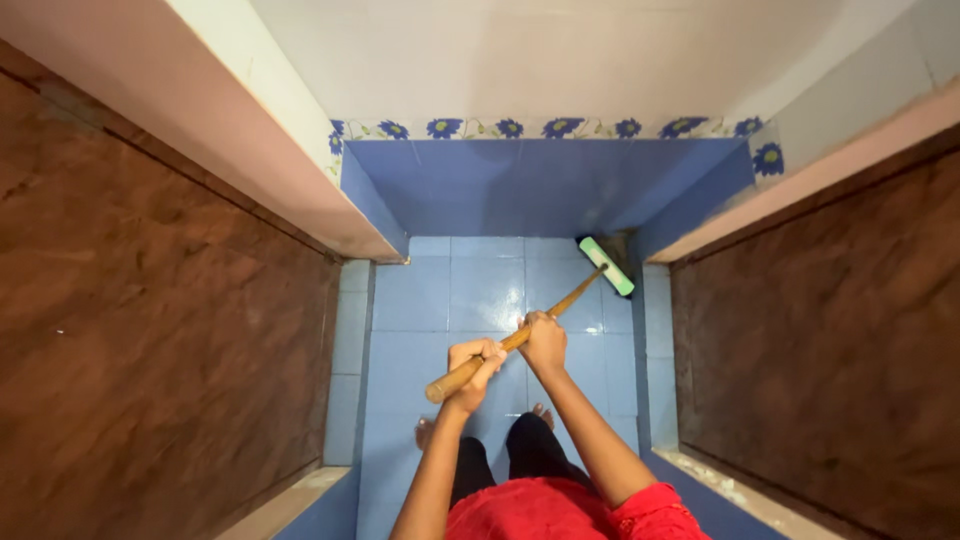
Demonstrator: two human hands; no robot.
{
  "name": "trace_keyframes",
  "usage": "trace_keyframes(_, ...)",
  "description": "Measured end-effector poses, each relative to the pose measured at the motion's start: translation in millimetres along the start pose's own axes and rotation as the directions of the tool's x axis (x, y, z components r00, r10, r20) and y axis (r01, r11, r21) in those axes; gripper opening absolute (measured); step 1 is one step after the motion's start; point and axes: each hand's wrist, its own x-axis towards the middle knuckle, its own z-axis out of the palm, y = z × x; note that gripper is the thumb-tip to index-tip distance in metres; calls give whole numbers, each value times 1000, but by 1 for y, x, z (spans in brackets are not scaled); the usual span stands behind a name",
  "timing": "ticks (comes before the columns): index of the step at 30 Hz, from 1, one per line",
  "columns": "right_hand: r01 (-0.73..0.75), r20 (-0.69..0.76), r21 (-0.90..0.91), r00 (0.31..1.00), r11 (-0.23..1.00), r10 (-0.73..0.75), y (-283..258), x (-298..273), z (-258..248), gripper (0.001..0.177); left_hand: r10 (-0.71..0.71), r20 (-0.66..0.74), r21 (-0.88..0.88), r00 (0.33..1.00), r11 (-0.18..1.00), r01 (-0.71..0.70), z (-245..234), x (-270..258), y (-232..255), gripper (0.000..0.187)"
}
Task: The person cleans a bathroom floor using a floor wiper and water from a bucket.
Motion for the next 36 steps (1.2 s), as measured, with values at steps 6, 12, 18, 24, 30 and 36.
trace_keyframes(6, 17, 108, 43, 994, 999, -21, -44, -9, 26, 17, -138, -89, 30, 987, 990, 141, -40, -27, 54, 34)
trace_keyframes(12, 241, 125, 34, 962, 970, -243, -169, -33, 56, 18, -85, -301, 144, 950, 981, 133, -119, -64, 129, 18)
trace_keyframes(18, 353, 408, 163, 826, 921, -389, -232, -20, 82, 28, 364, -153, 70, 919, 931, -358, -190, -65, 140, 40)
trace_keyframes(24, 349, 370, 106, 856, 931, -363, -227, -4, 91, 27, 260, -187, 59, 947, 966, -253, -201, -43, 126, 41)
trace_keyframes(30, 234, 326, 170, 903, 957, -279, -189, 0, 73, 23, 211, -173, -50, 962, 974, -223, -178, -30, 86, 42)
trace_keyframes(36, 178, 218, 257, 947, 950, -236, -134, -11, 78, 26, 45, -165, 43, 985, 998, -38, -164, -20, 46, 33)
